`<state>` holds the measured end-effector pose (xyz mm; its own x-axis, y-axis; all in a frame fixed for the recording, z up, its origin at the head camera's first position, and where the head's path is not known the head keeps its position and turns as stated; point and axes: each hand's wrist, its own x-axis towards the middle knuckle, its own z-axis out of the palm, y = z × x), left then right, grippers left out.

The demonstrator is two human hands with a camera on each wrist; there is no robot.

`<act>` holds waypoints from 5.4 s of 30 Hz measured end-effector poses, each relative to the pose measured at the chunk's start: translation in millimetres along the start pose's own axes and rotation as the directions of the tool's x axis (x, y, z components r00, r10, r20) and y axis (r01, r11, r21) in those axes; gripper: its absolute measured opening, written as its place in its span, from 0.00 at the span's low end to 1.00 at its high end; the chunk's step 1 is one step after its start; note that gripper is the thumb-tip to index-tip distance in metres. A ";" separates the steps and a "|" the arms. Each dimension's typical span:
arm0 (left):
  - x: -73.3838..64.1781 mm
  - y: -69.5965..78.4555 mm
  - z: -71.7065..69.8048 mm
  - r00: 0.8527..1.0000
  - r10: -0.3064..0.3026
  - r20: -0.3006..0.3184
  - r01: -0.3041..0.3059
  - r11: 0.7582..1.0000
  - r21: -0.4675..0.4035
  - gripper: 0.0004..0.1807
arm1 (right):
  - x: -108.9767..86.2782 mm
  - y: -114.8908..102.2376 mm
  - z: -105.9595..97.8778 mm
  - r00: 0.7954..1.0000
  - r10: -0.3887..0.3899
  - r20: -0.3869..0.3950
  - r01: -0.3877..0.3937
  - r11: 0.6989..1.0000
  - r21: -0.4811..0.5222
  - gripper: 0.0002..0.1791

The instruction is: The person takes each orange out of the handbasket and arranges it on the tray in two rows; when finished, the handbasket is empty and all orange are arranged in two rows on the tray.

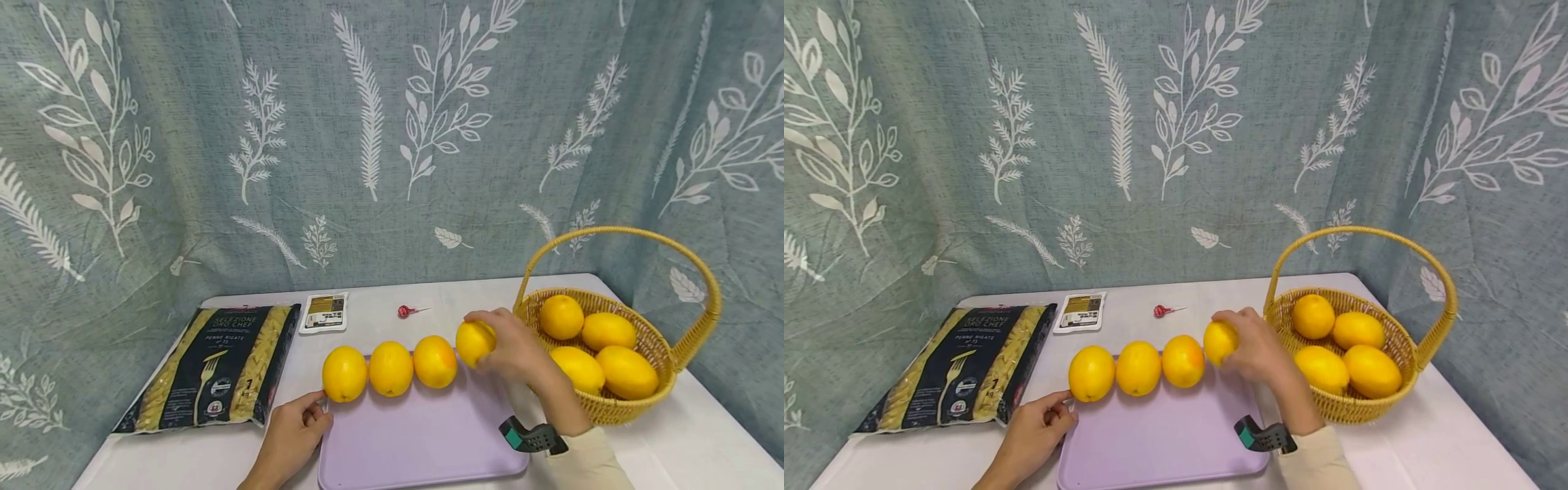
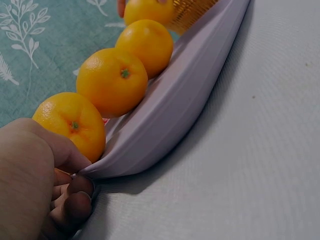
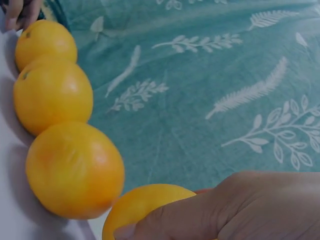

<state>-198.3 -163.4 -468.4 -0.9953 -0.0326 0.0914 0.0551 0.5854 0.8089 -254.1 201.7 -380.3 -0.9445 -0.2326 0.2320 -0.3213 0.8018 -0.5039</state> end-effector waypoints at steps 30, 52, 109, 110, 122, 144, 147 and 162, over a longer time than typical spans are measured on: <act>0.8 0.7 0.4 1.000 0.002 -0.011 -0.001 1.000 0.013 0.20 | 4.1 6.5 19.3 0.987 0.070 0.144 -0.062 0.996 -0.057 0.45; -0.8 1.9 -0.2 1.000 0.023 -0.011 -0.022 1.000 0.018 0.20 | 1.7 -3.4 6.0 0.986 0.051 0.158 -0.057 0.998 0.035 0.44; -0.3 3.8 0.1 1.000 -0.003 -0.009 0.003 1.000 0.021 0.19 | -29.8 63.6 -64.0 0.941 0.278 0.191 -0.283 0.959 -0.005 0.37; -0.3 3.7 0.1 1.000 -0.003 -0.009 0.003 1.000 0.020 0.20 | -29.5 65.5 -62.5 0.942 0.277 0.189 -0.281 0.960 -0.005 0.38; -0.2 2.8 0.0 1.000 -0.005 -0.005 0.005 1.000 0.029 0.19 | -27.2 79.4 -47.0 0.929 0.286 0.234 -0.295 0.956 0.001 0.34; -1.5 0.3 1.6 1.000 -0.004 -0.009 0.004 1.000 0.026 0.19 | -32.7 81.8 -50.0 0.930 0.282 0.235 -0.283 0.959 -0.027 0.35; -1.5 0.3 1.9 1.000 0.002 -0.012 -0.001 1.000 0.026 0.19 | -33.3 80.7 -50.7 0.930 0.293 0.224 -0.302 0.953 0.008 0.38; -1.1 -1.9 2.7 1.000 0.018 -0.017 -0.018 1.000 0.018 0.19 | -31.8 75.3 -52.4 0.943 0.309 0.124 -0.318 0.946 0.066 0.45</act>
<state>-197.6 -162.3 -471.6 -0.9927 -0.0355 0.1155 0.0713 0.6004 0.7965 -244.7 298.3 -382.0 -0.9984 -0.0404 -0.0403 -0.0077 0.7957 -0.6056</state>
